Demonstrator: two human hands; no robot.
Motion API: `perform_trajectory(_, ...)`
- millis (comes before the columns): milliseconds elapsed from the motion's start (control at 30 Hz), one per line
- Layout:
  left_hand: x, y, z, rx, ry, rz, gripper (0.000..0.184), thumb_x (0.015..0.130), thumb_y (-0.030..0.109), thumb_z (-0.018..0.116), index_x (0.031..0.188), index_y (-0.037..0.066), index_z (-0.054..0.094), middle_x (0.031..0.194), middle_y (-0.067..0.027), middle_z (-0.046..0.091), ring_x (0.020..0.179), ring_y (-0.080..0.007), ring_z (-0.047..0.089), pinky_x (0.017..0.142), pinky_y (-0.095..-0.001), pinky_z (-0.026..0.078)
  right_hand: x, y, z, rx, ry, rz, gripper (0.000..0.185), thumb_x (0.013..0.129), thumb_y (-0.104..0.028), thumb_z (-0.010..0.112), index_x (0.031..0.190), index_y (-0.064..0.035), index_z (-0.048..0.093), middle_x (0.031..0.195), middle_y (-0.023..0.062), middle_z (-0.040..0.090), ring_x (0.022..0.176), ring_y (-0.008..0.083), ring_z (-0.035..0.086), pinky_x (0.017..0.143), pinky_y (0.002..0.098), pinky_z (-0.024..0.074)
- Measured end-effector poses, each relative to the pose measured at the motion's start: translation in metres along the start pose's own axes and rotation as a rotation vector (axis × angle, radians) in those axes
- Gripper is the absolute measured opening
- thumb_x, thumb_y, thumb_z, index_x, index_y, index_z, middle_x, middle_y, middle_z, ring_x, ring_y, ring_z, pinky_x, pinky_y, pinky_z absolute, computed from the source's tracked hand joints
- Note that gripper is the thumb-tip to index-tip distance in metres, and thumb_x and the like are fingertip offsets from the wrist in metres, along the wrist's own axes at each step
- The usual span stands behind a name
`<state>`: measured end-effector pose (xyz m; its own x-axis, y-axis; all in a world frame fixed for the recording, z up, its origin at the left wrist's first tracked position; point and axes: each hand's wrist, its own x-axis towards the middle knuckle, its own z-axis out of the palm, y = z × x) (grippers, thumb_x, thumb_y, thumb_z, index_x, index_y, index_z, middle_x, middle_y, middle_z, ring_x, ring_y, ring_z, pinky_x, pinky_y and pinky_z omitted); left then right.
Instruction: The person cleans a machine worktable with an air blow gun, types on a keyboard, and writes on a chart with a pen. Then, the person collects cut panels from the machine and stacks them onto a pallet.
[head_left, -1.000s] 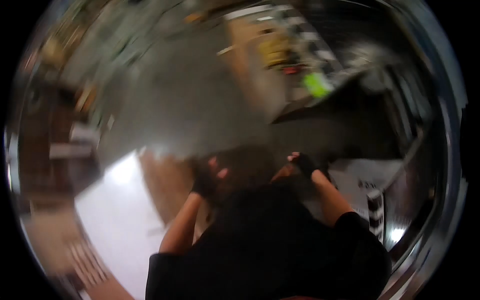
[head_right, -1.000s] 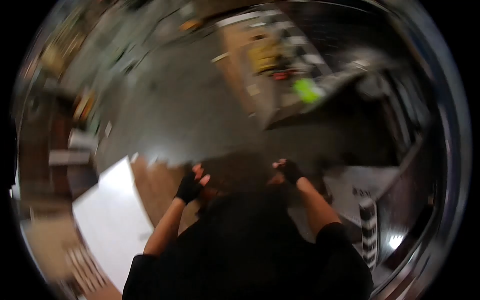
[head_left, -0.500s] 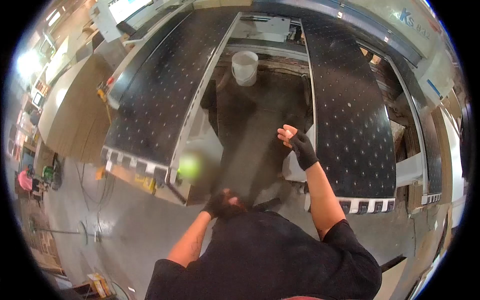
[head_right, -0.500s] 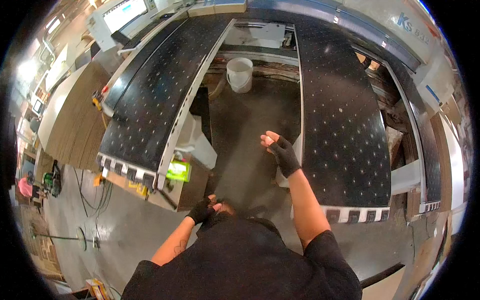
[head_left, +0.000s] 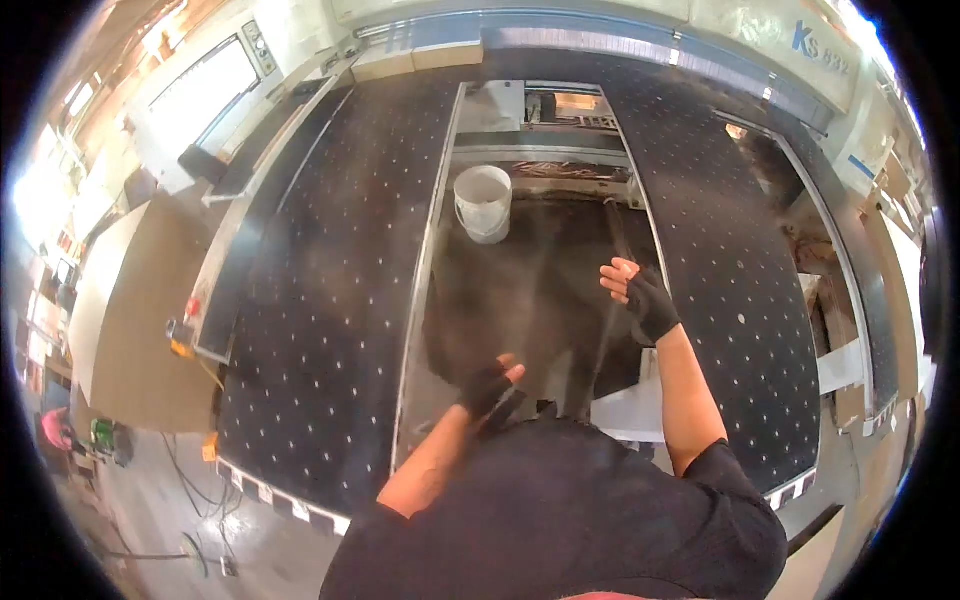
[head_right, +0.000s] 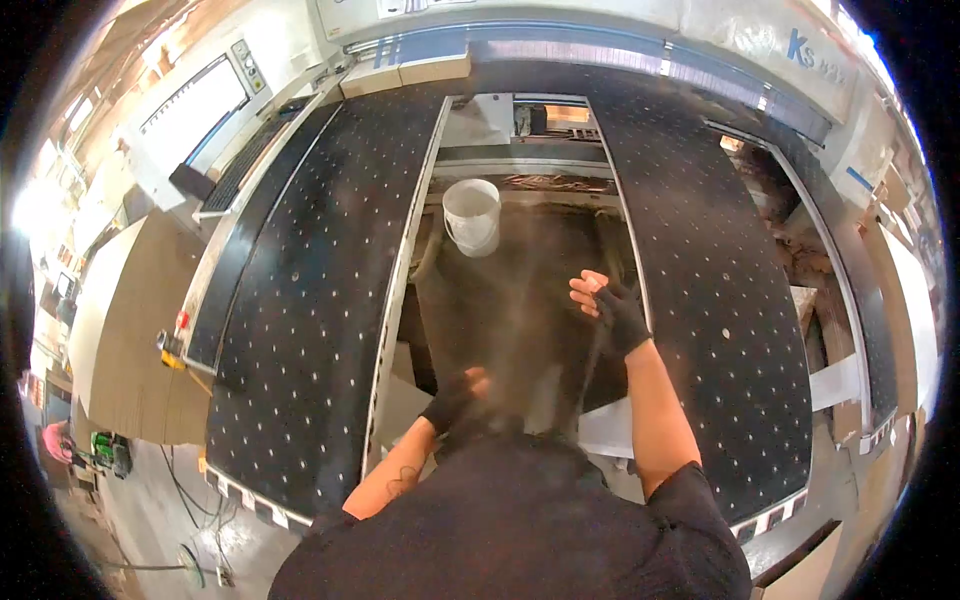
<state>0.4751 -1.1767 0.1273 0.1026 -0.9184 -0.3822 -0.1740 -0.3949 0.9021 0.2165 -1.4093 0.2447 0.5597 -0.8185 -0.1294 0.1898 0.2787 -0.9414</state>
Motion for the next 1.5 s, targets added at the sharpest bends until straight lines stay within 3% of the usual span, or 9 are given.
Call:
perform_trajectory(133, 0.092, -0.018, -0.037, 0.18, 0.006, 0.136, 0.053, 0.095, 0.037, 0.055, 0.13, -0.001, 0.048, 0.12, -0.0101, 0.057, 0.112, -0.0214, 0.052, 0.093, -0.0329, 0.043, 0.073, 0.003, -0.013, 0.055, -0.007, 0.026, 0.053, 0.093, -0.034, 0.061, 0.134, -0.0024, 0.049, 0.123, 0.0142, 0.062, 0.107, 0.0211, 0.063, 0.084, 0.0264, 0.0482)
perform_trajectory(267, 0.15, 0.022, -0.071, -0.135, 0.097, 0.047, 0.047, 0.096, 0.032, 0.055, 0.128, -0.002, 0.051, 0.113, -0.0061, 0.062, 0.098, -0.0185, 0.059, 0.087, -0.0302, 0.046, 0.19, -0.006, -0.036, 0.103, 0.003, 0.082, 0.051, 0.092, -0.037, 0.062, 0.13, -0.0048, 0.052, 0.121, 0.0137, 0.063, 0.104, 0.0211, 0.064, 0.082, 0.0278, 0.0494)
perform_trajectory(767, 0.32, 0.154, -0.157, -0.33, 0.445, -0.231, 0.063, 0.095, 0.037, 0.059, 0.141, -0.001, 0.04, 0.13, -0.0149, 0.058, 0.113, -0.024, 0.059, 0.094, -0.0353, 0.046, 0.615, -0.065, -0.008, 0.054, -0.265, 0.164, 0.045, 0.096, -0.038, 0.055, 0.128, -0.0076, 0.052, 0.123, 0.0127, 0.063, 0.105, 0.0223, 0.065, 0.083, 0.0309, 0.0508)
perform_trajectory(967, 0.433, 0.114, -0.23, -0.142, 0.451, 0.111, 0.062, 0.096, 0.034, 0.058, 0.142, -0.002, 0.037, 0.132, -0.0186, 0.055, 0.115, -0.0233, 0.057, 0.096, -0.0362, 0.045, 0.721, -0.064, 0.007, 0.04, -0.276, 0.138, 0.046, 0.096, -0.037, 0.053, 0.131, -0.0073, 0.049, 0.123, 0.0131, 0.063, 0.106, 0.0238, 0.064, 0.084, 0.0318, 0.0503)
perform_trajectory(1233, 0.525, 0.252, -0.313, -0.253, 0.296, 0.197, 0.064, 0.095, 0.037, 0.058, 0.143, -0.001, 0.037, 0.129, -0.0162, 0.057, 0.118, -0.0247, 0.055, 0.099, -0.0354, 0.042, 0.824, -0.102, -0.034, 0.118, -0.067, 0.136, 0.037, 0.097, -0.033, 0.05, 0.125, -0.009, 0.052, 0.118, 0.0148, 0.064, 0.1, 0.0241, 0.066, 0.075, 0.0295, 0.0517)
perform_trajectory(1300, 0.546, 0.243, -0.329, -0.243, 0.291, 0.234, 0.063, 0.095, 0.038, 0.057, 0.141, 0.0, 0.039, 0.127, -0.0142, 0.058, 0.117, -0.0232, 0.055, 0.096, -0.0353, 0.044, 0.875, -0.081, -0.068, 0.243, -0.252, 0.11, 0.038, 0.098, -0.033, 0.047, 0.127, -0.0088, 0.05, 0.119, 0.0133, 0.064, 0.103, 0.0233, 0.065, 0.078, 0.0287, 0.0519)
perform_trajectory(1400, 0.578, 0.233, -0.345, -0.809, 0.171, 0.251, 0.057, 0.095, 0.038, 0.057, 0.137, 0.0, 0.045, 0.12, -0.0117, 0.061, 0.111, -0.0218, 0.057, 0.093, -0.0365, 0.047, 0.911, -0.102, -0.065, 0.049, -0.33, -0.025, 0.038, 0.102, -0.033, 0.039, 0.131, -0.01, 0.047, 0.122, 0.0097, 0.062, 0.108, 0.0199, 0.062, 0.084, 0.0258, 0.0508)
perform_trajectory(1433, 0.578, 0.242, -0.346, -0.855, 0.241, 0.262, 0.054, 0.095, 0.037, 0.057, 0.133, 0.0, 0.048, 0.118, -0.011, 0.062, 0.108, -0.0214, 0.058, 0.091, -0.0366, 0.047, 0.941, -0.09, -0.071, -0.423, -0.554, -0.425, 0.038, 0.104, -0.032, 0.036, 0.134, -0.0107, 0.045, 0.128, 0.0083, 0.059, 0.111, 0.0187, 0.061, 0.09, 0.0274, 0.0487)
perform_trajectory(1500, 0.573, 0.285, -0.344, -0.702, 0.479, 0.242, 0.047, 0.095, 0.035, 0.057, 0.125, 0.0, 0.055, 0.112, -0.0096, 0.064, 0.101, -0.0206, 0.06, 0.087, -0.0363, 0.048, 0.979, -0.097, -0.065, 0.049, -0.498, -0.071, 0.037, 0.105, -0.031, 0.037, 0.134, -0.0102, 0.046, 0.13, 0.0063, 0.059, 0.11, 0.0165, 0.062, 0.087, 0.0251, 0.0498)
